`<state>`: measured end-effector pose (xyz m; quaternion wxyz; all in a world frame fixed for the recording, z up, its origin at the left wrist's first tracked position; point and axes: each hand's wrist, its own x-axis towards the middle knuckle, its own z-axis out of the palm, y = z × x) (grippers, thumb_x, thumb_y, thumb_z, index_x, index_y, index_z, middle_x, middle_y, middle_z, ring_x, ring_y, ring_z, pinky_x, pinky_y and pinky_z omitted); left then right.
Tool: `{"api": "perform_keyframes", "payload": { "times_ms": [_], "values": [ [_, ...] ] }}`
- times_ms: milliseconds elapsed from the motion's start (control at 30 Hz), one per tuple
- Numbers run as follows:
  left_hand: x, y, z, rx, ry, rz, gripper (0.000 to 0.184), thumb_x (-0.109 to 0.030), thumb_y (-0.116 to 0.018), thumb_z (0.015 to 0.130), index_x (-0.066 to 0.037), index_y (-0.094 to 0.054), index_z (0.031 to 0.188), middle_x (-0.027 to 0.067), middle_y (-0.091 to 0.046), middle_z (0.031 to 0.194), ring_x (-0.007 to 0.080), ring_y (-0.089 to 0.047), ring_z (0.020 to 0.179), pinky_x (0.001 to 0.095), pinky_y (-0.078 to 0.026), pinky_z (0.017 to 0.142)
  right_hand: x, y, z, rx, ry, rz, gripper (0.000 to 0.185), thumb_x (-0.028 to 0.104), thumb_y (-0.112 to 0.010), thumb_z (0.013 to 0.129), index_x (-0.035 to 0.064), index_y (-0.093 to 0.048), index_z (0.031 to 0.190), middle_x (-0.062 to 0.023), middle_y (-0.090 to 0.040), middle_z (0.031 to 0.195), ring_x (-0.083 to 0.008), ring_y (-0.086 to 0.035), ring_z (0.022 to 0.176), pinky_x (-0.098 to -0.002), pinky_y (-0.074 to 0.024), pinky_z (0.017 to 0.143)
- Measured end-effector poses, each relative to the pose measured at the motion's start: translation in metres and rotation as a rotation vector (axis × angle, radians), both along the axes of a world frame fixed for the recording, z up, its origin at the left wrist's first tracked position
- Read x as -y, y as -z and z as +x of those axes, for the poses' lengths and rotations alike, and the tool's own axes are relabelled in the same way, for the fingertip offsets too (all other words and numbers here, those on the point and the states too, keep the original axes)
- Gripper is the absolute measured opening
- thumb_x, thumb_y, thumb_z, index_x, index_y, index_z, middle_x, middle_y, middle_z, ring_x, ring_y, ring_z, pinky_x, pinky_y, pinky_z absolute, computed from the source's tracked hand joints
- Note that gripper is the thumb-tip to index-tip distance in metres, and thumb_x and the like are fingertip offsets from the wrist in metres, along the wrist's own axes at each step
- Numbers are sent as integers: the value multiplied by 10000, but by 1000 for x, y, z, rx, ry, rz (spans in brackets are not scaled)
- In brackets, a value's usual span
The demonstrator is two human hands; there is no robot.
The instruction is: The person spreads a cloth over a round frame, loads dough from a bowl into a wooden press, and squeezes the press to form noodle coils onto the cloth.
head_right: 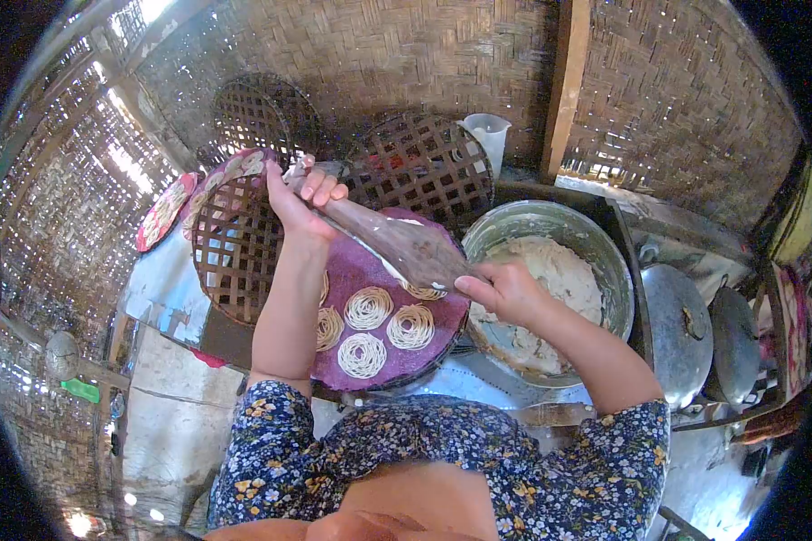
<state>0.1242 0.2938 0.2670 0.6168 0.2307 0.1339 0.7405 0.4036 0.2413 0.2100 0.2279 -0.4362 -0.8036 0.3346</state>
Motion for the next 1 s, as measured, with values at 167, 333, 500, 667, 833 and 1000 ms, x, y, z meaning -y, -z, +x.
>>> {"api": "perform_keyframes", "payload": {
  "times_ms": [167, 333, 500, 667, 833, 1000],
  "values": [
    [-8, 15, 12, -4, -10, -133, 530, -590, -293, 853, -114, -470, 701, -38, -270, 401, 117, -264, 352, 297, -309, 455, 4, 15, 7, -18, 14, -92, 456, 421, -473, 868, -4, -584, 745, -85, -532, 525, -156, -545, 430, -289, -434, 415],
    [-14, 32, 18, 29, 105, -138, 561, -585, -239, 865, -95, -500, 785, -17, -338, 463, 138, -347, 435, 312, -342, 525, 13, 9, 13, -13, 69, -303, 451, 422, -457, 877, 7, -560, 734, -66, -525, 521, -134, -526, 422, -272, -412, 389],
    [-1, 47, 37, -155, 276, -318, 649, -554, -176, 888, -47, -511, 1116, 53, -563, 809, 175, -512, 720, 320, -393, 661, 18, 14, 25, -164, 55, -457, 392, 383, -444, 890, 25, -521, 749, -35, -501, 529, -115, -473, 393, -262, -374, 362],
    [19, 118, 50, -1335, 438, -347, 512, -288, -279, 912, -129, -179, 1389, 136, -511, 1191, 232, -469, 1103, 353, -325, 949, 20, 13, 28, -227, 48, -455, 349, 339, -413, 897, 36, -516, 760, -31, -487, 525, -111, -460, 388, -259, -363, 361],
    [16, 134, 43, -1187, 561, -269, 575, -260, -276, 920, -118, -6, 1407, 131, -463, 1251, 210, -393, 1186, 315, -241, 1009, 17, 15, 29, -187, 55, -413, 336, 337, -407, 902, 46, -518, 774, -23, -479, 531, -104, -461, 410, -253, -366, 379],
    [26, 134, 44, -1154, 567, -322, 525, -370, -264, 931, -89, -199, 1369, 108, -498, 1184, 199, -425, 1116, 295, -268, 978, 13, 23, 31, -202, 58, -369, 343, 350, -411, 906, 47, -519, 788, -21, -481, 537, -104, -470, 434, -250, -371, 397]
  ]
}}
